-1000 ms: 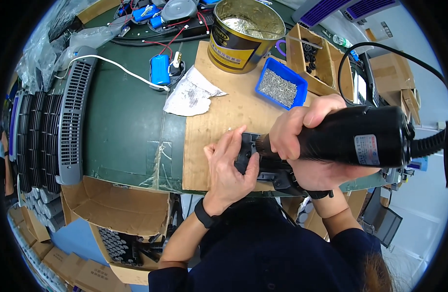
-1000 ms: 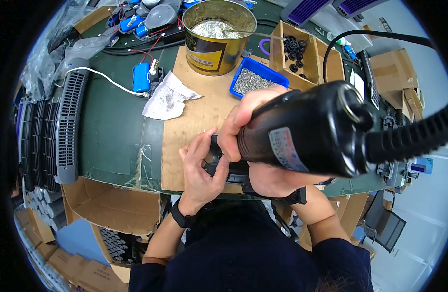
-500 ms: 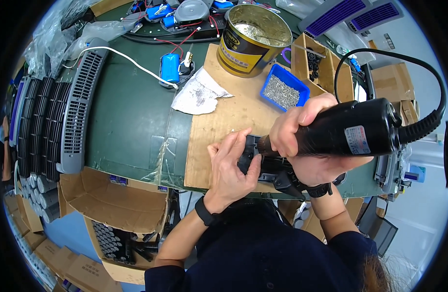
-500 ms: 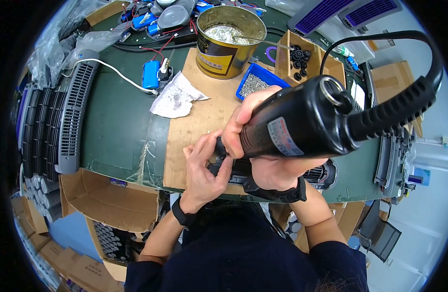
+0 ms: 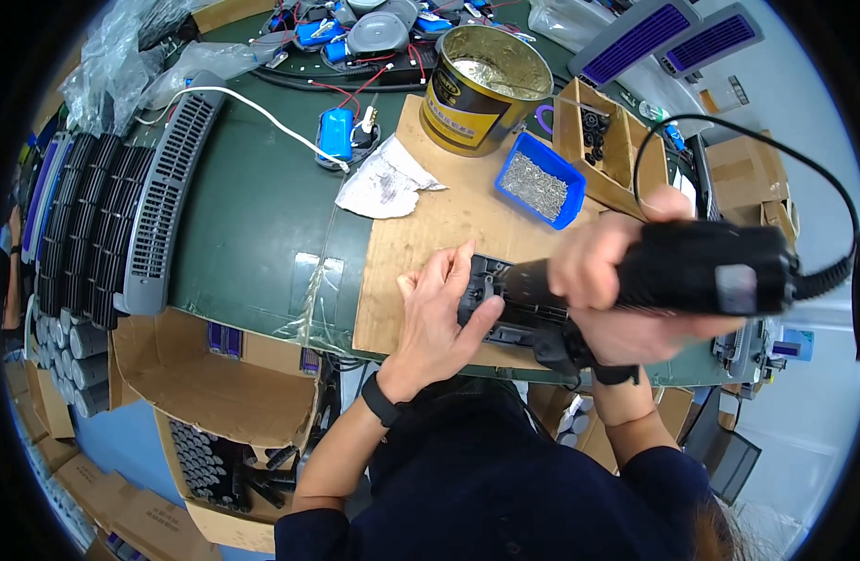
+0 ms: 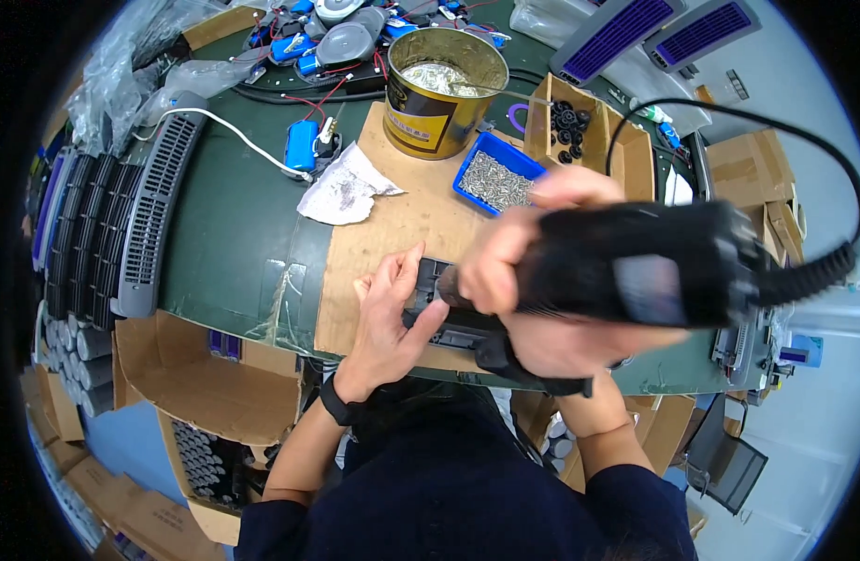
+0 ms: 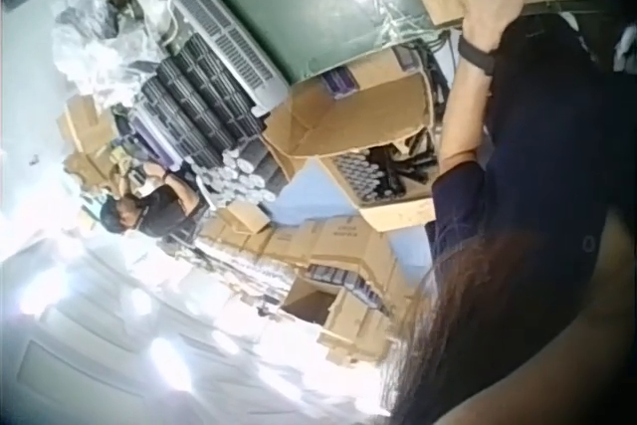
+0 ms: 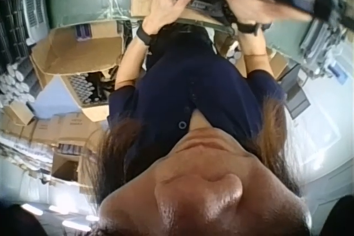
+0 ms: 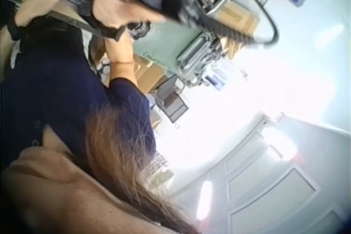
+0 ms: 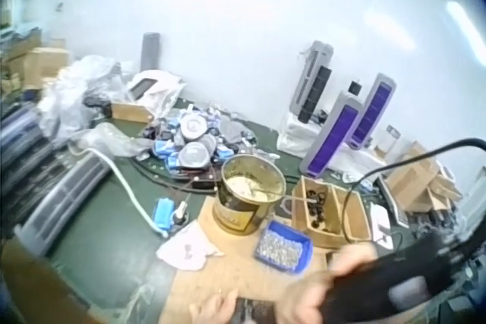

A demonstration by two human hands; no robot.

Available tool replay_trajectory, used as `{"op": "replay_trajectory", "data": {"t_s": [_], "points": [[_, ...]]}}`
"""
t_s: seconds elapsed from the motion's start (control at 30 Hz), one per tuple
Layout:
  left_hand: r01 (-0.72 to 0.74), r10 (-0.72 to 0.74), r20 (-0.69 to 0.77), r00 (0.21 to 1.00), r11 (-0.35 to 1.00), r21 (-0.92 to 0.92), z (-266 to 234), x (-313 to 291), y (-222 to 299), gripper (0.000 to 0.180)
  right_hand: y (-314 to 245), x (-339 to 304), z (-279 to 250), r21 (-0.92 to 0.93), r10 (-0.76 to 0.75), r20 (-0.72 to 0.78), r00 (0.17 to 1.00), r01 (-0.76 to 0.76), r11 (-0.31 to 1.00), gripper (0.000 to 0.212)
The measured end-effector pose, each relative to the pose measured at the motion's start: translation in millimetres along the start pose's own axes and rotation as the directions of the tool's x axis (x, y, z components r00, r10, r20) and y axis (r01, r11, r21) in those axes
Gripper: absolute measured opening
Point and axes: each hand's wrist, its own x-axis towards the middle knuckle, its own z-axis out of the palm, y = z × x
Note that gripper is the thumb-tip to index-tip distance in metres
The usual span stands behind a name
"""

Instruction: Assemble components of a grey and purple electronic device, including battery installation and screwing.

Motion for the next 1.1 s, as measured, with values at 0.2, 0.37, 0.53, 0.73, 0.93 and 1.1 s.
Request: {"op": "replay_trajectory", "data": {"t_s": [0.2, 0.37, 0.53, 0.73, 0.93, 1.1], "points": [[-0.055, 0.055, 0.051, 0.997, 0.998, 0.003, -6, 2, 6, 0.114, -8, -17, 2, -0.012, 0.081, -0.020, 0.997, -0.081, 0.997, 0.082], [-0.058, 0.059, 0.070, 0.996, 0.998, -0.021, -7, 5, 8, 0.112, 4, -21, -5, -0.037, 0.090, -0.041, 0.995, -0.091, 0.995, 0.083], [-0.085, 0.088, 0.064, 0.994, 0.995, -0.047, -4, 3, 2, 0.081, 3, -22, -2, -0.040, 0.108, -0.071, 0.992, -0.111, 0.993, 0.084], [-0.109, 0.110, 0.027, 0.994, 0.993, -0.032, -4, 4, 2, 0.070, 0, -22, -3, -0.054, 0.116, -0.016, 0.993, -0.117, 0.992, 0.083], [-0.105, 0.106, 0.022, 0.994, 0.992, -0.066, -4, 3, 1, 0.071, -3, -21, -3, -0.007, 0.094, 0.031, 0.995, -0.094, 0.996, 0.081], [-0.111, 0.112, 0.022, 0.993, 0.992, -0.054, -3, 5, 2, 0.070, 4, -25, 3, -0.095, 0.142, -0.024, 0.990, -0.143, 0.985, 0.081]]}}
